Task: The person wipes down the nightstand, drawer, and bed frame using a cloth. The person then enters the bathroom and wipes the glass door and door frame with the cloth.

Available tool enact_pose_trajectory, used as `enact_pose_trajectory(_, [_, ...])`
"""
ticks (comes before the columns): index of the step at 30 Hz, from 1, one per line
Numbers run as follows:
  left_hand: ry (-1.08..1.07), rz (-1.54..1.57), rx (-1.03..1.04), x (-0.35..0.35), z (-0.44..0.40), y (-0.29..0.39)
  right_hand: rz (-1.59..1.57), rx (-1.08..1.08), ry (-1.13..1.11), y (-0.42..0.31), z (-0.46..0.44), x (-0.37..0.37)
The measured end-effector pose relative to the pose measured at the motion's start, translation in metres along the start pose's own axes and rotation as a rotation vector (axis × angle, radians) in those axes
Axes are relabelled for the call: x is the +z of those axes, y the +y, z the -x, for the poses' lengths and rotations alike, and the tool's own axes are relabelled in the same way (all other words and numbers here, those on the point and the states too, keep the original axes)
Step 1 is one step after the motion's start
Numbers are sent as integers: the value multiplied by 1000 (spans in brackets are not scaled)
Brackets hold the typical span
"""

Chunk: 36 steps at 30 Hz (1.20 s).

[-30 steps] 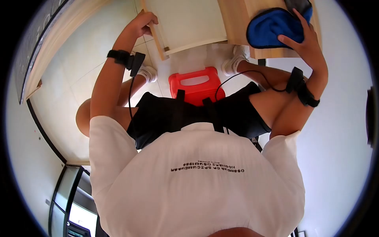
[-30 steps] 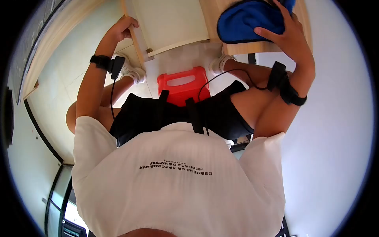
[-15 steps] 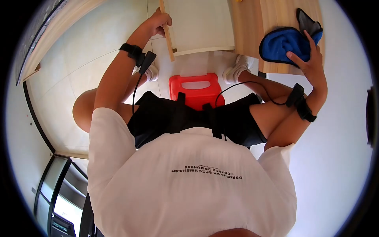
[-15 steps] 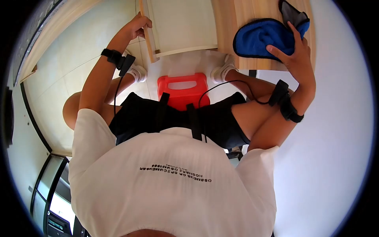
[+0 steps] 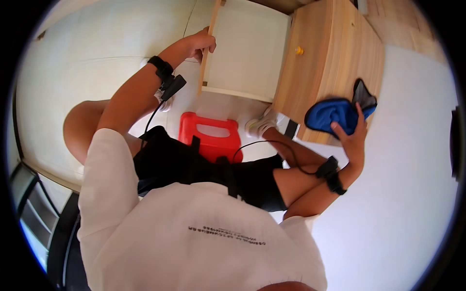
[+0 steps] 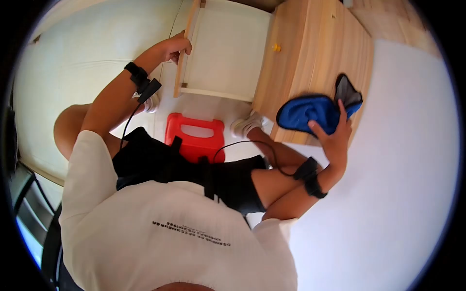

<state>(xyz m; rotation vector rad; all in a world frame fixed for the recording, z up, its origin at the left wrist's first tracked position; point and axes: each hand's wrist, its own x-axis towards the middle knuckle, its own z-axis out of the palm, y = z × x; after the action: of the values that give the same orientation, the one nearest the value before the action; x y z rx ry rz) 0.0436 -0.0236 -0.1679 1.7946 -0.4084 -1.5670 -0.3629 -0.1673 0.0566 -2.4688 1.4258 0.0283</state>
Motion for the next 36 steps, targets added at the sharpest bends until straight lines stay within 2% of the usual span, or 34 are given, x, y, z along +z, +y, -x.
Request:
enact_pose_trajectory(7, [-116,78,13,-7,-5,-7,1,96,-69,-14,-5,-4])
enact_pose_trajectory(16, [-22,-17,66,4,-13,-7,-12,135,-68,-18,-6,-3])
enact_pose_trajectory(19, [-33,-3,7,8,-19,-15,22,142,-68,-21,-5,-2])
enact_pose_trajectory(28, [-21,66,49,19,-24,-24,41,139,-57,-30,-5,-2])
enact_pose_trajectory(36, [-12,46,-23,63,-33,-8,-12,131,-30,-19,-5,-1])
